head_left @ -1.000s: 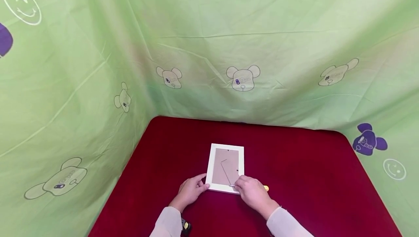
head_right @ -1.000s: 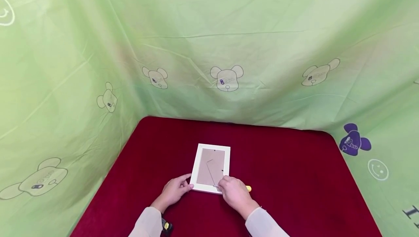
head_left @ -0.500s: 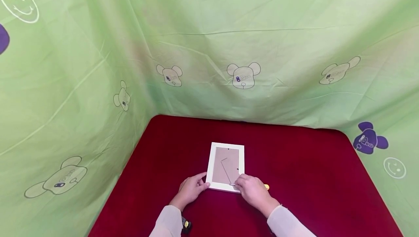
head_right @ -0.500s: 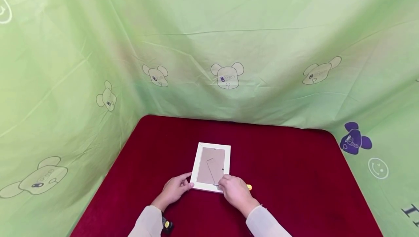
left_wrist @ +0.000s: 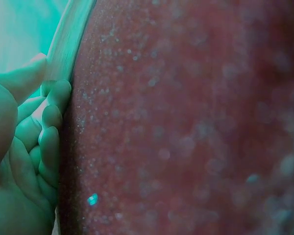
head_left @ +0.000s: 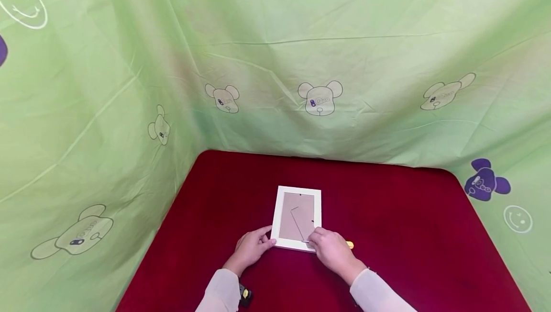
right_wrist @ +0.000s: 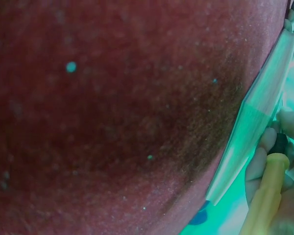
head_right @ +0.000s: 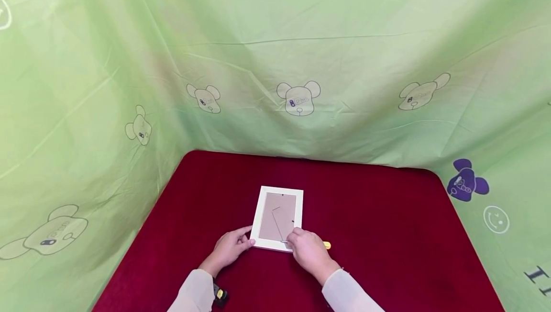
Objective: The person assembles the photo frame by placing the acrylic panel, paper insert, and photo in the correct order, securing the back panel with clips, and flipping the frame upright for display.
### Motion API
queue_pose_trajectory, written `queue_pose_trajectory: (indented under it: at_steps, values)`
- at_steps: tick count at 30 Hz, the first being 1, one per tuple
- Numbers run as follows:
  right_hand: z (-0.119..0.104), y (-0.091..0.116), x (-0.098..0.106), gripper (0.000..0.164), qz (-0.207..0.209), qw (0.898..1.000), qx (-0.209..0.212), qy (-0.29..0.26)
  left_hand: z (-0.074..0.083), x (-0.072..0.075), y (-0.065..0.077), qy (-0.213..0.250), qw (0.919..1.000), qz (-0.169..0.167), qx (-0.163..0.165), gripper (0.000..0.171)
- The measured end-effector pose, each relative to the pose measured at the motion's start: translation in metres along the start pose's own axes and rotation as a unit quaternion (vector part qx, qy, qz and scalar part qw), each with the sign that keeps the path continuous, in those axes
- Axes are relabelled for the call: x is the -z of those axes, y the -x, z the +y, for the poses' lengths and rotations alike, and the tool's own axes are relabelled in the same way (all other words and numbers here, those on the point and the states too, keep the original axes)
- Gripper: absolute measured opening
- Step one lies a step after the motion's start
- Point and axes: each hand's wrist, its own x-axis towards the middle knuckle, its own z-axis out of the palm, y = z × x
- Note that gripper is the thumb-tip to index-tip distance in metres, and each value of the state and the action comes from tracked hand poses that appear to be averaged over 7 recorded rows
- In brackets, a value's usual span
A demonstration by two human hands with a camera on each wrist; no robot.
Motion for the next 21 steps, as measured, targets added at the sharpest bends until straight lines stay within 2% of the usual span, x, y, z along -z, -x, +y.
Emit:
queue_pose_trajectory:
  at_steps: [7, 21]
  values:
    - [-0.001, -0.003, 0.004, 0.004, -0.030, 0.999, -0.016, -0.001, 0.003, 0.005, 0.000, 0.003, 0.9999, -0.011, 0.012, 0.051]
    - [-0.006, -0.017, 0.011, 0.008, -0.084, 0.991, -0.099, -0.026, 0.003, 0.008, -0.003, 0.003, 0.9998, -0.015, 0.015, 0.050]
